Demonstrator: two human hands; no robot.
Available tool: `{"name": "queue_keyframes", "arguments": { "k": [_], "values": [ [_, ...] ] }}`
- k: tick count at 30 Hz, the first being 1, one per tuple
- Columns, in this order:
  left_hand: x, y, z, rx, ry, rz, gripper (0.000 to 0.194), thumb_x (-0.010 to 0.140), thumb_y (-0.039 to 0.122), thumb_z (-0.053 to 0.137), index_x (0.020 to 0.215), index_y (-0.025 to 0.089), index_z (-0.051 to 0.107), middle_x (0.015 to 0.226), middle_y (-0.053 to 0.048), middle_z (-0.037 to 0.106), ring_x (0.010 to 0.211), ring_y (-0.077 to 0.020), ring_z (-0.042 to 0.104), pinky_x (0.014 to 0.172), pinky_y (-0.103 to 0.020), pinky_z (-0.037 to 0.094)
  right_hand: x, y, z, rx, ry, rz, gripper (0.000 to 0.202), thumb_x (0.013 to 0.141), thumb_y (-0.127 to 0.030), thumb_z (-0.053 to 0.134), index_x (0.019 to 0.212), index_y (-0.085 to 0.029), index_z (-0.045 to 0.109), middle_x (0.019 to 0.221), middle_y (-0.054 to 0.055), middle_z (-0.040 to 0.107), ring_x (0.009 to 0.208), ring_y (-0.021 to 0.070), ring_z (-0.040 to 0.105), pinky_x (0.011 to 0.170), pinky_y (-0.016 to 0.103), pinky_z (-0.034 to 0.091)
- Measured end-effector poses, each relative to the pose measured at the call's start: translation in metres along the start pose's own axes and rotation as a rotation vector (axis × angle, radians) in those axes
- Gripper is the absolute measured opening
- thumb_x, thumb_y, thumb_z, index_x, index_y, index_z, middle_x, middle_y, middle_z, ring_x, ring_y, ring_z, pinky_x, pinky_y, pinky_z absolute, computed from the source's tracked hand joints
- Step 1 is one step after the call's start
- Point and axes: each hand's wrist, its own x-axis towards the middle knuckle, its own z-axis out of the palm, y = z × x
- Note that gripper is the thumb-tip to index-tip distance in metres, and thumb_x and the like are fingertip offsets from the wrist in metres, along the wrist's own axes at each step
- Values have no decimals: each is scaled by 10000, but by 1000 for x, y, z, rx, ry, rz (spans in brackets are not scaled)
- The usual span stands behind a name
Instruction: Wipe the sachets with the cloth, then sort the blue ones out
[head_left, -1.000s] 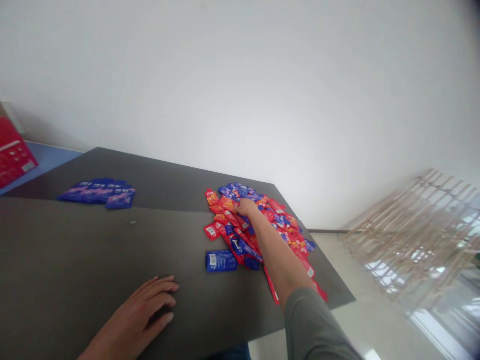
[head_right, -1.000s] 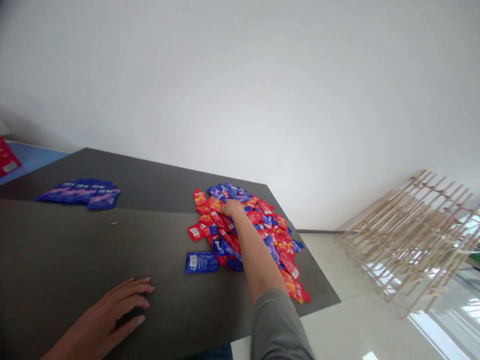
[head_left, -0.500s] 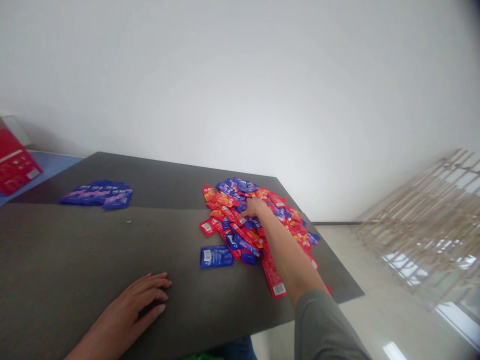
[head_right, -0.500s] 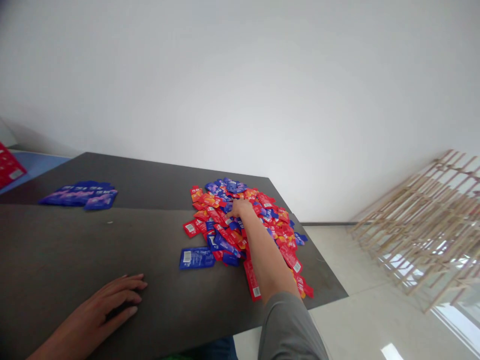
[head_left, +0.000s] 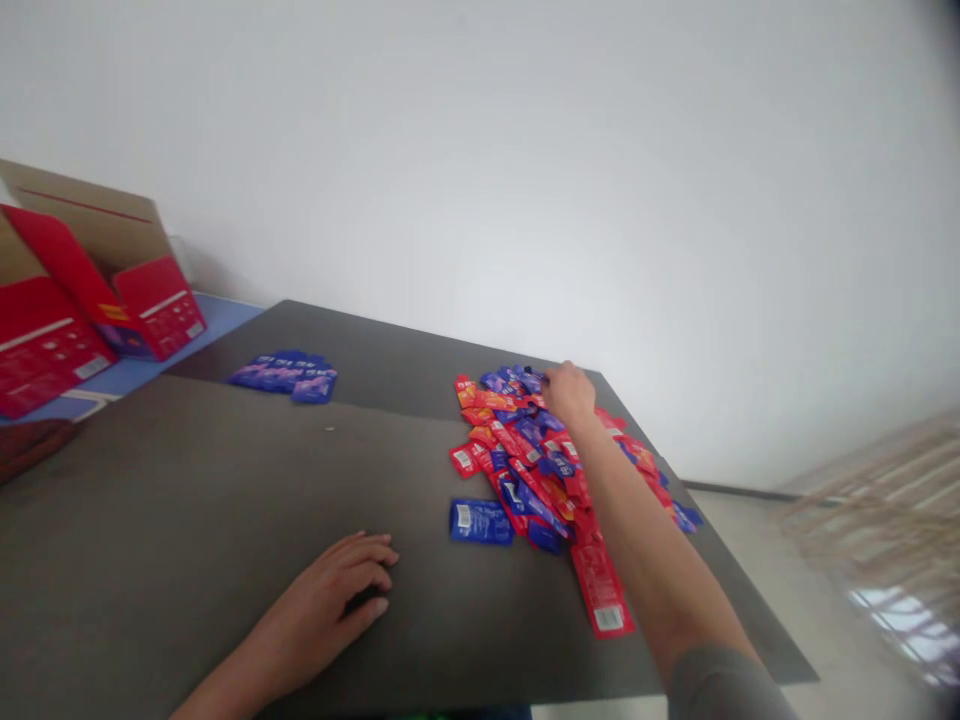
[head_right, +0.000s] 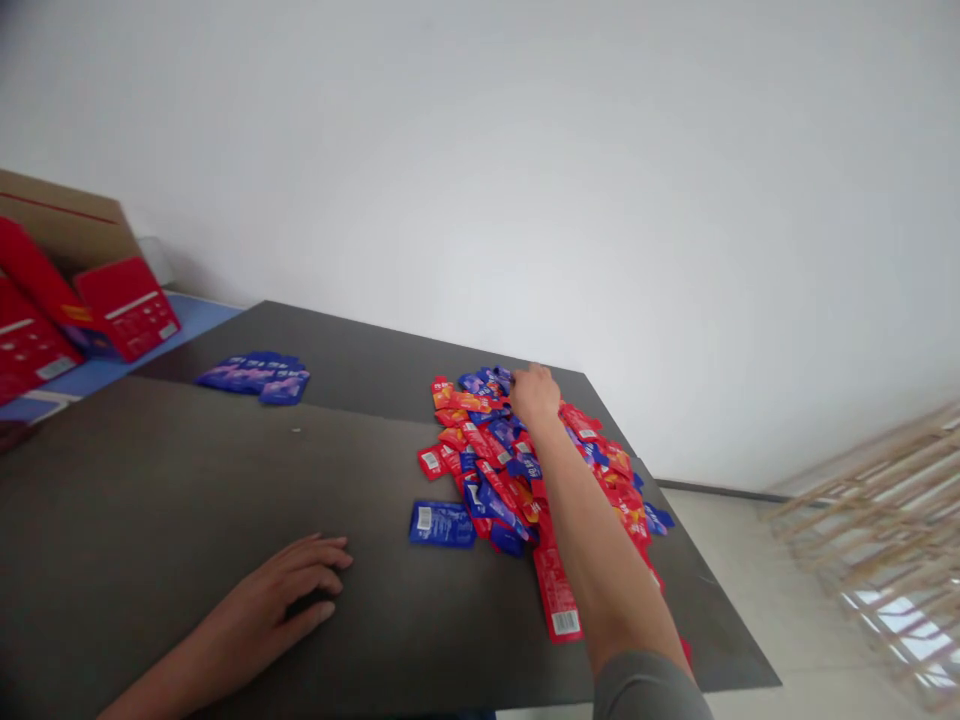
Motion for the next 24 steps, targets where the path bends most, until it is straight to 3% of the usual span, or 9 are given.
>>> {"name": "queue_keyframes", "arguments": {
  "k": [3, 7, 10, 13, 16, 19, 24],
  "values": [
    [0, 7, -2, -43, -31, -34, 130, 897, 221, 649, 994, 283, 709, 1302, -2, 697, 1351, -249, 562, 1222, -530, 365, 16, -59, -7, 134, 66, -117, 363, 1023, -350, 432, 1230, -222, 701, 1181, 153, 643, 1092, 298, 629, 906, 381, 489],
    [-4, 13, -6, -111, -33, -54, 178, 875, 184, 665, 1017, 287, 695, 1322, 9, 680, 1376, -237, 534, 1249, -512, 322, 31, -168, -1, 323, 73, -329, 326, 975, -297, 500, 1232, -247, 694, 1141, 99, 692, 1081, 275, 645, 949, 377, 484],
    [-6, 17, -8, -144, -34, -57, 220, 843, 154, 682, 1015, 290, 694, 1328, 18, 674, 1382, -235, 528, 1254, -495, 316, 35, -250, 13, 394, 72, -433, 395, 1001, -268, 433, 1341, -292, 633, 1271, 59, 669, 1144, 235, 627, 991, 349, 482],
    [-6, 15, -6, -148, -44, -41, 269, 797, 122, 703, 1009, 288, 694, 1336, 15, 672, 1382, -244, 528, 1249, -487, 326, 35, -314, 32, 465, 72, -513, 464, 1016, -231, 391, 1452, -295, 536, 1470, 35, 548, 1277, 203, 556, 1061, 324, 450],
    [-5, 3, 4, -140, -54, 25, 318, 750, 135, 749, 1026, 281, 689, 1338, -2, 673, 1367, -265, 546, 1231, -487, 355, 37, -347, 54, 517, 15, -613, 508, 988, -189, 437, 1484, -271, 511, 1554, 41, 463, 1364, 189, 491, 1126, 318, 399],
    [-5, -10, 18, -109, -41, 139, 284, 774, 220, 788, 1030, 285, 684, 1308, 0, 685, 1352, -261, 561, 1219, -460, 379, 41, -354, 72, 539, -62, -713, 548, 946, -222, 539, 1493, -246, 508, 1551, 51, 473, 1417, 179, 436, 1183, 308, 328],
    [-4, -16, 31, 17, 48, 216, 161, 917, 138, 675, 988, 283, 680, 1224, 29, 711, 1334, -205, 576, 1215, -388, 389, 41, -356, 80, 607, -134, -690, 871, 864, -663, 650, 1572, -229, 389, 1633, 127, 328, 1490, 294, 324, 1216, 435, 274]
  ]
}}
